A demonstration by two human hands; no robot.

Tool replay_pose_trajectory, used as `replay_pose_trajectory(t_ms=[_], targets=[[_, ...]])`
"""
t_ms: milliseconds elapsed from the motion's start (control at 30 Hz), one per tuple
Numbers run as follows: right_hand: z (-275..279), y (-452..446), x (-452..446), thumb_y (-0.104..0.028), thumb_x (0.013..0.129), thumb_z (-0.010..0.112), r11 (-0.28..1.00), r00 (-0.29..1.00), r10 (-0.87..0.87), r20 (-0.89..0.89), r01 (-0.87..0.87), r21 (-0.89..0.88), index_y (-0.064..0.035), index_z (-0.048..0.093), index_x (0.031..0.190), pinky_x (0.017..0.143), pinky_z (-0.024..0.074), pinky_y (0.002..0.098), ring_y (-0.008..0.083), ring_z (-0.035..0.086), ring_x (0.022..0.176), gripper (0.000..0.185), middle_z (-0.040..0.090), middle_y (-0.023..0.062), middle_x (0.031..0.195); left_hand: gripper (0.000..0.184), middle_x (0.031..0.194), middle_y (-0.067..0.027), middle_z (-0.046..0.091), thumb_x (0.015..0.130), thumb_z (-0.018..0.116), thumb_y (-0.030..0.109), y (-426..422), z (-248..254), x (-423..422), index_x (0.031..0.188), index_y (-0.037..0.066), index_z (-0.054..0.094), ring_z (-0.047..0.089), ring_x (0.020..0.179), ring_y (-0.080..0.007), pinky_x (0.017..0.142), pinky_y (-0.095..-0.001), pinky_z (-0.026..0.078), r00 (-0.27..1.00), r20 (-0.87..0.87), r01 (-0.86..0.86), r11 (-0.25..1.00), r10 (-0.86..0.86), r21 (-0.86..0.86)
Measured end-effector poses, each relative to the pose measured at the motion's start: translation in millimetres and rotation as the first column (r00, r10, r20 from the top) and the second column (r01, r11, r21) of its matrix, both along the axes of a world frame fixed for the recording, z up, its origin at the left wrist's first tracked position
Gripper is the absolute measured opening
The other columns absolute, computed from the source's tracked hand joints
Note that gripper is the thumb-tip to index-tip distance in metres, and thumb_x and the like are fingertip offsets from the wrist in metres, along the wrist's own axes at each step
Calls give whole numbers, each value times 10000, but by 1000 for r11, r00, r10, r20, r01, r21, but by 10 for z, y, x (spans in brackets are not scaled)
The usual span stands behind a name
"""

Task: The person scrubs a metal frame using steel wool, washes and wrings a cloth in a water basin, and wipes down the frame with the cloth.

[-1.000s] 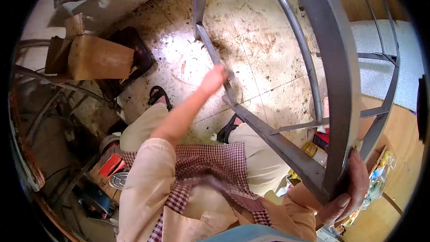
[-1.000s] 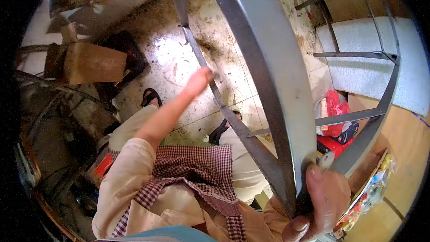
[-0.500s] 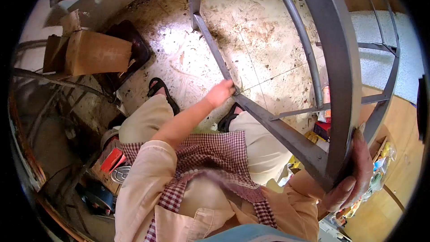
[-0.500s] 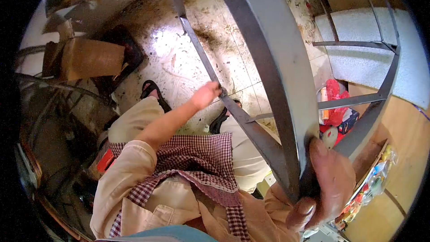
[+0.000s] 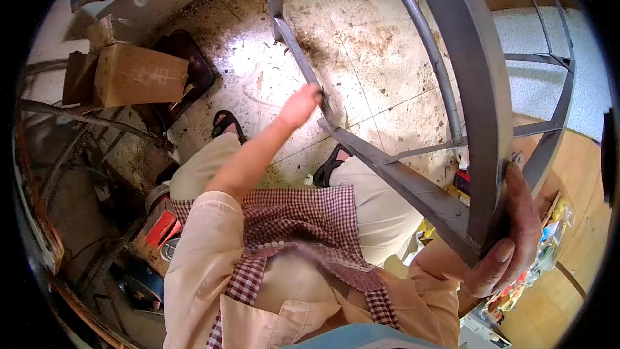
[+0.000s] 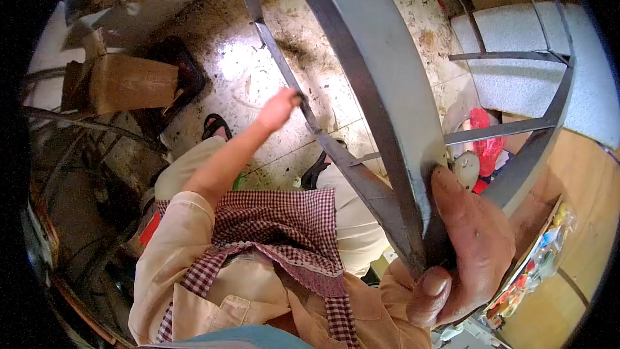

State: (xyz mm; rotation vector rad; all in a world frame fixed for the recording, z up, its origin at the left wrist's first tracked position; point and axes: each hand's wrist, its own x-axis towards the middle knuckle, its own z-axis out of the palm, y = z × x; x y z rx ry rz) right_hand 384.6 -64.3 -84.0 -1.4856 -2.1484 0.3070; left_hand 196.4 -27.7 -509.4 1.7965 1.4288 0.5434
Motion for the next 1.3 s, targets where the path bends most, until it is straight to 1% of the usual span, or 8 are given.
replay_pose_trajectory(t_ms=[367, 533, 633, 733, 867, 967, 1100, 1300], targets=[[-1, -11, 22, -456, 889, 338, 1000, 1000, 8, -6, -8, -18, 94, 596, 1006, 779, 436, 379, 301, 593, 822, 618, 628, 209, 946, 260, 910, -95, 470, 780, 470, 119, -331, 127, 260, 1004, 60, 589, 482, 916, -274, 774, -332, 467, 917, -196, 375, 918, -347, 129], [-15, 7, 37, -456, 888, 344, 999, 999, 34, 19, -35, 14, 97, 591, 1018, 775, 438, 373, 296, 596, 818, 619, 629, 207, 949, 177, 908, -99, 475, 744, 480, 109, -404, -9, 444, 873, 44, 583, 491, 884, -296, 735, -351, 473, 999, -10, 47, 972, -46, 230], [19, 29, 39, -459, 888, 350, 999, 999, 35, 24, -35, -3, 95, 588, 1028, 771, 439, 368, 291, 598, 816, 619, 630, 201, 952, 175, 912, -113, 492, 753, 477, 105, -389, 63, 352, 879, 43, 581, 501, 920, -296, 736, -353, 474, 952, -98, 303, 939, -290, 165], [19, 46, -15, -461, 888, 354, 1000, 1000, 6, 13, -6, -19, 92, 583, 1043, 769, 439, 360, 291, 598, 818, 618, 629, 200, 961, 183, 904, -173, 519, 813, 468, 149, -77, -41, 158, 911, 27, 563, 514, 902, -342, 761, -412, 450, 997, 70, -37, 999, 36, 15], [94, 34, 117, -376, 920, 290, 980, 987, 147, 64, -137, -147, 119, 436, 1182, 843, 434, 343, 300, 564, 966, 578, 524, 259, 1120, 189, 917, -174, 519, 822, 488, 180, -420, 17, 448, 934, 41, 552, 509, 926, -354, 763, -433, 446, 986, 164, 25, 990, -2, -139], [59, 74, 64, -428, 902, 327, 990, 992, 112, 56, -106, -92, 98, 518, 1110, 790, 440, 340, 290, 587, 874, 597, 581, 229, 1029, 160, 922, -131, 547, 798, 499, 89, -247, -46, 258, 911, 41, 602, 521, 905, -318, 778, -369, 453, 952, -38, 305, 944, -302, 127], [164, 32, 99, -325, 927, 263, 966, 973, 182, 142, -150, -209, 134, 402, 1224, 859, 440, 315, 282, 564, 1008, 565, 495, 283, 1175, 162, 887, -142, 540, 809, 518, 120, -282, -48, 290, 922, 34, 597, 529, 848, -318, 749, -373, 447, 988, -52, -136, 984, 143, 114], [52, 33, 45, -307, 912, 264, 989, 992, 112, 50, -107, -100, 127, 443, 1195, 831, 453, 307, 266, 586, 958, 548, 531, 254, 1148, 166, 897, -155, 524, 808, 485, 117, -228, -188, 201, 933, 38, 560, 530, 873, -329, 760, -400, 466, 993, 34, 106, 979, -114, 175]])
